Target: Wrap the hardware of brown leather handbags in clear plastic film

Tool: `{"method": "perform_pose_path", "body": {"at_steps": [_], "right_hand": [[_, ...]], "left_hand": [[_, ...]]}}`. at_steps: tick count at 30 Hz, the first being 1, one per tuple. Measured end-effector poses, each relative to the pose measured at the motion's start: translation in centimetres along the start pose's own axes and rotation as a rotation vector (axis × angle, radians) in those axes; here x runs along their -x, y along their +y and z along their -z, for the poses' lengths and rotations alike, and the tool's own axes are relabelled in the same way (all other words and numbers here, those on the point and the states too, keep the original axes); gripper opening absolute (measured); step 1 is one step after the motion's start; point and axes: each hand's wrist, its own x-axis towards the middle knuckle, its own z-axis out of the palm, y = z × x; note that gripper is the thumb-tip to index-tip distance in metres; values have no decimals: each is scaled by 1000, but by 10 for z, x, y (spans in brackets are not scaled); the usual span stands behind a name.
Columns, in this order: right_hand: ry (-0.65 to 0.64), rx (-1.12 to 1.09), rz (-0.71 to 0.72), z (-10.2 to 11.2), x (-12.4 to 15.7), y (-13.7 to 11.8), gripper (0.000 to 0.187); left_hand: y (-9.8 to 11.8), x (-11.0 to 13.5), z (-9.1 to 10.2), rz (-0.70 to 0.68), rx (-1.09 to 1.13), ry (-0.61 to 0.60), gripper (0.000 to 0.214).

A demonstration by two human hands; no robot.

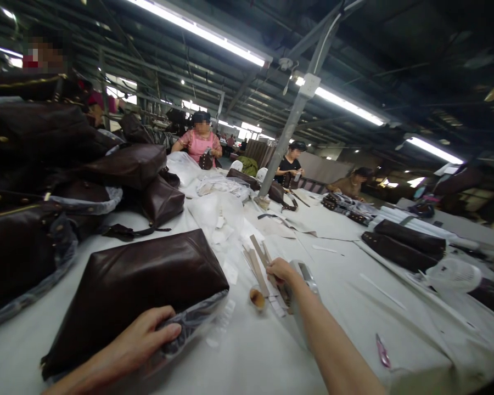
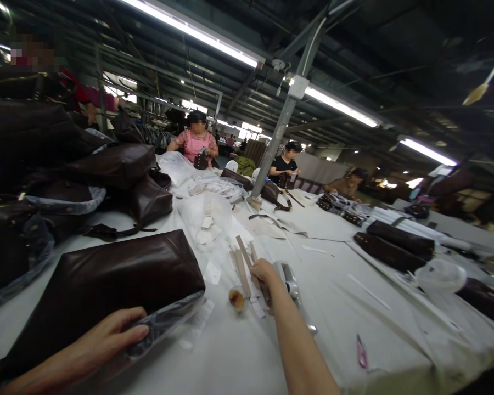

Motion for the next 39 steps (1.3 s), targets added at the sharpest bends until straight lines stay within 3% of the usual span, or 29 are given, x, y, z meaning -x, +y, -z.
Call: {"method": "perform_pose_path", "body": {"at_steps": [4,7,8,10,13,18,22,28,39], "right_hand": [[-31,39,37,20,29,-27,26],[-147,-86,63,22,83,-30,9],[-228,-210,69,19,106,-26,17],[-401,-411,55,9,155,-12,28],[-625,-557,-59,-12,220,16,27],[-653,-651,-126,-56,283,45,37],[-644,-655,-104,-82,297,47,40],[-622,-684,-101,-112,292,57,45],[-607,-639,-116,-124,278,46,47]], "left_hand": [[4,0,1,9,19,7,39],[11,2,3,66,97,19,38],[14,3,4,92,140,19,37],[20,3,9,169,235,5,37],[27,0,21,295,342,-28,38],[44,-3,37,284,477,-66,35],[48,-4,36,248,492,-57,30],[34,-6,26,244,479,-71,32],[29,-12,19,266,332,-82,41]]}}
